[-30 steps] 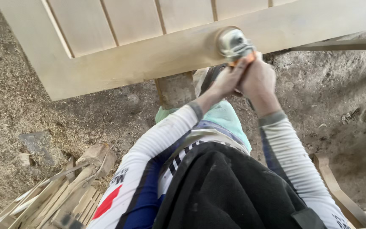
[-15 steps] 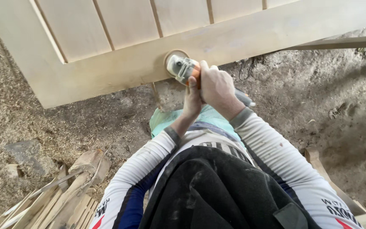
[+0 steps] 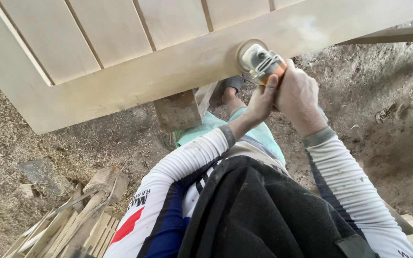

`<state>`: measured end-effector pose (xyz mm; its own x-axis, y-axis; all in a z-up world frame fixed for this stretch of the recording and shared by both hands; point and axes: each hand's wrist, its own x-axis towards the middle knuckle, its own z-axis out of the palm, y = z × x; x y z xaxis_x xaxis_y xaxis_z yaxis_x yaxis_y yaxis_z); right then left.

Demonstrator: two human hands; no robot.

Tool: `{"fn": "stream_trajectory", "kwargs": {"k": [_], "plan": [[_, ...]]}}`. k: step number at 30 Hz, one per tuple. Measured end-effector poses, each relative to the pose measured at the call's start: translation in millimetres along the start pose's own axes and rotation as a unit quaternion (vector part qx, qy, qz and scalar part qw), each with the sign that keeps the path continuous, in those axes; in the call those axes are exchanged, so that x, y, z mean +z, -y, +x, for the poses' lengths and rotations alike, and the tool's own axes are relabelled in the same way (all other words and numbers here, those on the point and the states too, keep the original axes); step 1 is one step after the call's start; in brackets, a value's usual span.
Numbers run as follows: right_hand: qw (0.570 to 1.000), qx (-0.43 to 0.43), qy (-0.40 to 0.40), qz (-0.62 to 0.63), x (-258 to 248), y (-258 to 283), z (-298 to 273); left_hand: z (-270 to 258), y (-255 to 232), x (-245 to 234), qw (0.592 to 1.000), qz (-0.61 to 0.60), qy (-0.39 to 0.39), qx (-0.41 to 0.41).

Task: The person sands a large wood panel using a handheld power sander, moving the tool across the surface and edges.

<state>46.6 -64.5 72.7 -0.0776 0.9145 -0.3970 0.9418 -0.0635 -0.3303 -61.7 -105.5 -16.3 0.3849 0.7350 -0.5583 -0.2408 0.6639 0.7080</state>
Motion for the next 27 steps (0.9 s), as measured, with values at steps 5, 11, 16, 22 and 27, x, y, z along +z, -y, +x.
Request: {"fn": "stream_trajectory", "kwargs": {"k": [5, 11, 16, 22, 27], "plan": [[0.997, 0.072, -0.02, -0.024, -4.7, -51.6, 4.7, 31.0, -11.3, 37.7, 0.998, 0.027, 0.036, -0.031], [0.977, 0.194, -0.074, 0.049, -11.2, -80.6, 11.1, 83.7, -29.2, 69.7, 0.967, 0.239, 0.07, -0.056], [0.962, 0.243, -0.042, 0.12, -0.6, -40.8, 19.0, 67.6, -41.8, 34.3, 0.968, 0.248, 0.028, -0.011], [0.985, 0.139, -0.027, 0.097, 23.2, 70.2, 28.0, 9.6, -60.9, -69.9, 0.955, 0.282, -0.092, -0.006], [0.994, 0.054, 0.024, 0.089, 44.0, 165.8, 30.7, -40.3, -65.2, -152.0, 0.952, 0.228, -0.203, 0.006]]}}
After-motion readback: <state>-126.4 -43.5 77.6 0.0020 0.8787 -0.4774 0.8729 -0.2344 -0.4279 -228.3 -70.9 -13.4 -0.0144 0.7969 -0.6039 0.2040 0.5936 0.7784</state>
